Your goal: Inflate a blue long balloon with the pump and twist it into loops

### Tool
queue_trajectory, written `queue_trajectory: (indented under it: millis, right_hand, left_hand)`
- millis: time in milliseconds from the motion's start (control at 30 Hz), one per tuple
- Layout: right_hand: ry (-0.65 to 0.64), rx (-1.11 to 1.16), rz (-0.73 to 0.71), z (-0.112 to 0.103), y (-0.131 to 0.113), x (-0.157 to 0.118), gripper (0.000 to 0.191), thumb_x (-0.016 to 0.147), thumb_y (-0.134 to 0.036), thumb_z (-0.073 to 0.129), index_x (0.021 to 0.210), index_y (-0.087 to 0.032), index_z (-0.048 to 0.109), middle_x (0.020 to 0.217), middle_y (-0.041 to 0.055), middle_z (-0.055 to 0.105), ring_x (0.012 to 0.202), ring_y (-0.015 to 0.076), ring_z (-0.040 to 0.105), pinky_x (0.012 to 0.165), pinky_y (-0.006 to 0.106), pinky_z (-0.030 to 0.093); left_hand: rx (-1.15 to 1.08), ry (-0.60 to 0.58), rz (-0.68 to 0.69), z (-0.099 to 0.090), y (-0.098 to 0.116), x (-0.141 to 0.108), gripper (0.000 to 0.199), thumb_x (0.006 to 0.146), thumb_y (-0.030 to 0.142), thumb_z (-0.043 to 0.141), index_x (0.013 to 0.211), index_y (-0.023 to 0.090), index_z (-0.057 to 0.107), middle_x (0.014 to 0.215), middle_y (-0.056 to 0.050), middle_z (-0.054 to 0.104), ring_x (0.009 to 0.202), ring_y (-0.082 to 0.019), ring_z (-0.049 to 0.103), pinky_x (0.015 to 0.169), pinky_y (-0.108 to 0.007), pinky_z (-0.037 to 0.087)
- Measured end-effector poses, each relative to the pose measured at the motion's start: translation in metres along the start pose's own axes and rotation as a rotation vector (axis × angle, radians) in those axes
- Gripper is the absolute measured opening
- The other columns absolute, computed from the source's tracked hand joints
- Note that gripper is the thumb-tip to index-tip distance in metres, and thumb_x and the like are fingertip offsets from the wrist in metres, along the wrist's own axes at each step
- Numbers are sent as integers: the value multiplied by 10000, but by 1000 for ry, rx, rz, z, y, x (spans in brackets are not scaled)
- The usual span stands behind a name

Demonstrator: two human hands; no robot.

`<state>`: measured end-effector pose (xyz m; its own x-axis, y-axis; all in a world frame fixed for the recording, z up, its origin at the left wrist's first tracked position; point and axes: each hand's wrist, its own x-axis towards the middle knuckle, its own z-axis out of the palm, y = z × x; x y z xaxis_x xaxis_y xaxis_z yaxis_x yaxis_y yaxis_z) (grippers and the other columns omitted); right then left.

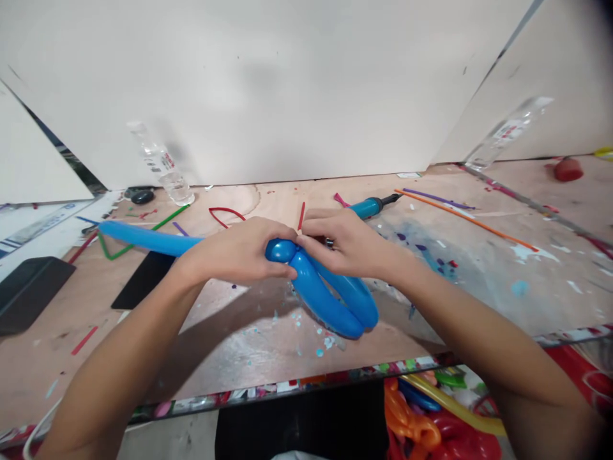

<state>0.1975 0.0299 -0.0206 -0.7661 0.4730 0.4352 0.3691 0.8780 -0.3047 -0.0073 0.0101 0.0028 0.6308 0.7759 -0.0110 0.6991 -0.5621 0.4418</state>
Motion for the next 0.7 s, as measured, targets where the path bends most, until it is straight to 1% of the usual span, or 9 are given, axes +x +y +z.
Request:
queue_trajectory:
  millis: [100,167,267,333,400,467,533,600,700]
  right_hand:
    - [-19,55,4,1,-1,1,218,911,-207,471,709,-153,532,702,6,510,645,108,463,604,246,308]
    - [-32,111,23,1,-2,2,254,921,-225,463,682,-155,508,654,-9,493,608,99,443,581,245,290]
    - [-24,164,101,-1,-2,2,323,942,-275,440,644,-158,480,589,-24,464,561,90,411,553,249,269]
    - [1,149,113,0,-2,2,302,932,-262,452,652,-156,490,602,-18,485,575,94,422,564,250,277]
    - [14,135,78,1,-2,2,243,908,-222,473,678,-153,512,645,-7,520,609,100,444,585,249,292]
    - [-4,183,77,0,-2,2,225,898,-220,487,688,-152,527,647,-10,514,609,98,442,576,245,292]
    - [-36,328,139,-2,-1,2,280,910,-288,492,666,-155,523,597,-27,455,564,89,407,534,238,274]
    - [-43,548,218,-4,1,3,349,909,-382,501,640,-161,506,566,-41,401,523,81,369,493,231,258]
    - [5,882,374,-4,6,6,350,859,-439,561,641,-175,487,557,-51,393,492,79,363,463,221,280]
  left_hand:
    - [-38,-62,-29,0,0,1,426,723,532,649,979,193,686,779,1,658,664,-156,574,583,-254,361]
    - [-47,-79,0,-1,1,1,444,716,527,656,1006,193,689,814,-4,667,703,-163,583,607,-255,373]
    - [-29,-19,33,0,3,-1,402,716,465,672,1016,198,684,867,-10,670,751,-168,588,650,-257,387]
    - [-26,17,24,1,4,-1,402,720,459,673,1026,198,675,864,-11,667,743,-168,584,651,-260,389]
    - [-47,12,17,2,4,0,418,732,490,663,1026,193,670,844,-12,664,725,-168,582,647,-263,393]
    - [-75,-15,37,2,2,1,398,743,501,660,984,184,677,834,-13,663,726,-166,585,651,-261,398]
    - [-108,-22,102,1,-2,3,351,742,471,678,933,176,684,850,-15,665,756,-165,591,673,-258,408]
    - [-164,-2,176,-1,-6,5,329,728,439,705,919,171,686,861,-15,667,781,-166,596,695,-257,421]
    - [-266,132,200,1,-12,8,367,699,434,740,940,165,678,865,-20,672,811,-176,609,728,-268,447]
